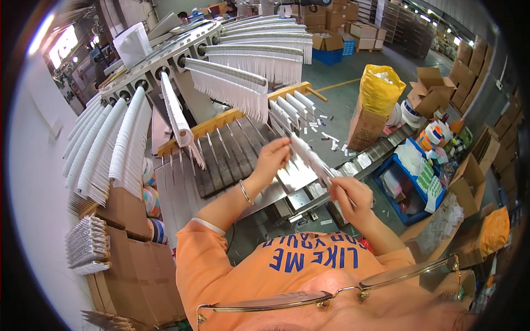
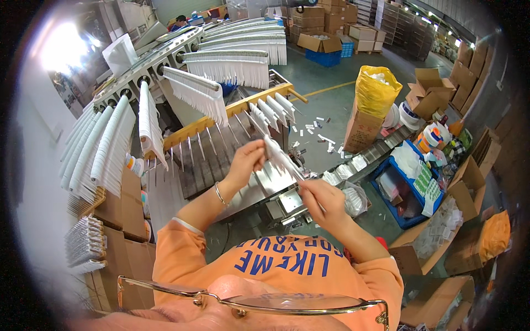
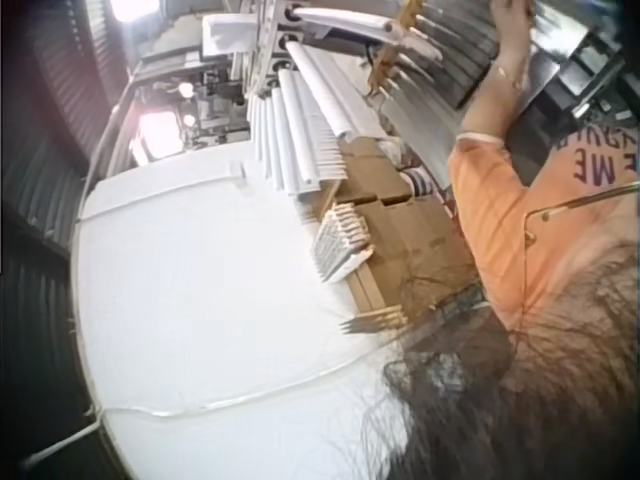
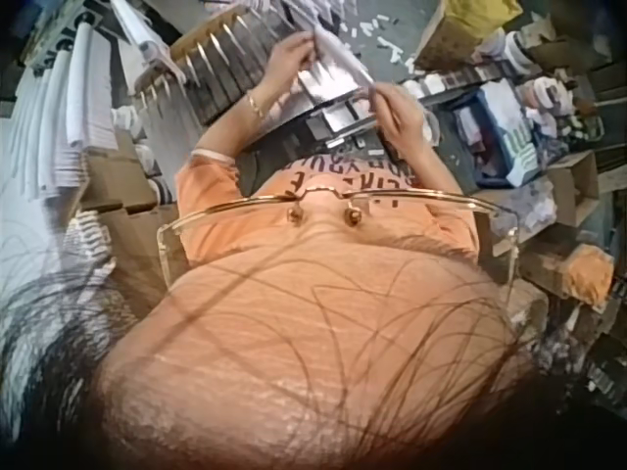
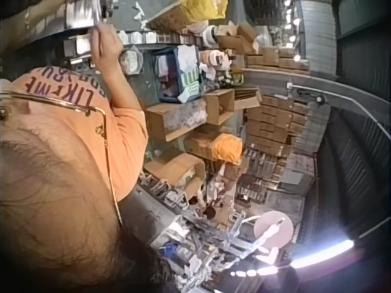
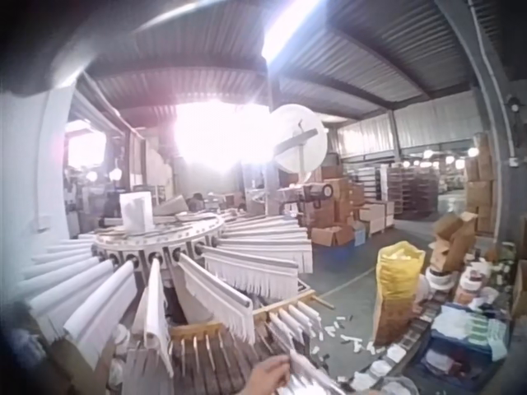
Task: The person unloads brush strips from a rotating machine carousel using a metal rod and slides them along the rod by hand.
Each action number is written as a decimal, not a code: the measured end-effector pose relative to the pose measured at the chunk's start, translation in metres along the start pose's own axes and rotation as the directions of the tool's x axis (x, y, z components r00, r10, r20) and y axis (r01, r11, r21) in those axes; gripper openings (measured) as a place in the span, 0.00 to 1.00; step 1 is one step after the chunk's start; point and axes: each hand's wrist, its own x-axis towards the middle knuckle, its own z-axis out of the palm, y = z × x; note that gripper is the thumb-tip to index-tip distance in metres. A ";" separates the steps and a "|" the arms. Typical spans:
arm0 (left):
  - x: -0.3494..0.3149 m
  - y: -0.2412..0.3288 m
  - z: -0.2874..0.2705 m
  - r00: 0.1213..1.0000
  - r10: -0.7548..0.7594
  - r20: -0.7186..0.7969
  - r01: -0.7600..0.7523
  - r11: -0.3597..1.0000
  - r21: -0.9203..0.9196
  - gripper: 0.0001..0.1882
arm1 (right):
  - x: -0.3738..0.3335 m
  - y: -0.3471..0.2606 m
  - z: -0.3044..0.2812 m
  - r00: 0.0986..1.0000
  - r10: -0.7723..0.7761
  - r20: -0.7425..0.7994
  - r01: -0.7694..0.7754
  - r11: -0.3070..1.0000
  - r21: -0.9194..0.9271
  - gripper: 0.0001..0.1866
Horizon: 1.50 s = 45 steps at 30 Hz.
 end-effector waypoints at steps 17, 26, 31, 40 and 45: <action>0.108 -0.038 -0.035 0.983 -0.092 -0.158 0.010 0.889 -0.457 0.10 | 0.016 -0.015 -0.010 0.970 0.240 -0.027 -0.238 0.969 0.071 0.07; 0.085 -0.023 -0.027 0.964 0.093 -0.249 -0.144 0.970 -0.196 0.13 | 0.017 0.000 -0.004 0.985 0.170 -0.032 -0.167 0.983 0.077 0.05; 0.034 -0.002 0.012 0.979 0.108 -0.170 -0.117 0.992 -0.044 0.14 | -0.005 -0.002 -0.009 0.927 0.353 -0.125 -0.330 0.928 0.175 0.06; 0.045 -0.027 -0.006 0.836 0.546 0.062 -0.404 0.535 0.742 0.23 | -0.056 -0.012 -0.041 0.864 0.323 -0.385 -0.221 0.932 0.286 0.08; 0.063 -0.032 -0.002 0.746 0.642 0.177 -0.356 0.159 0.921 0.35 | -0.030 -0.008 -0.036 0.888 0.359 -0.287 -0.325 0.932 0.160 0.07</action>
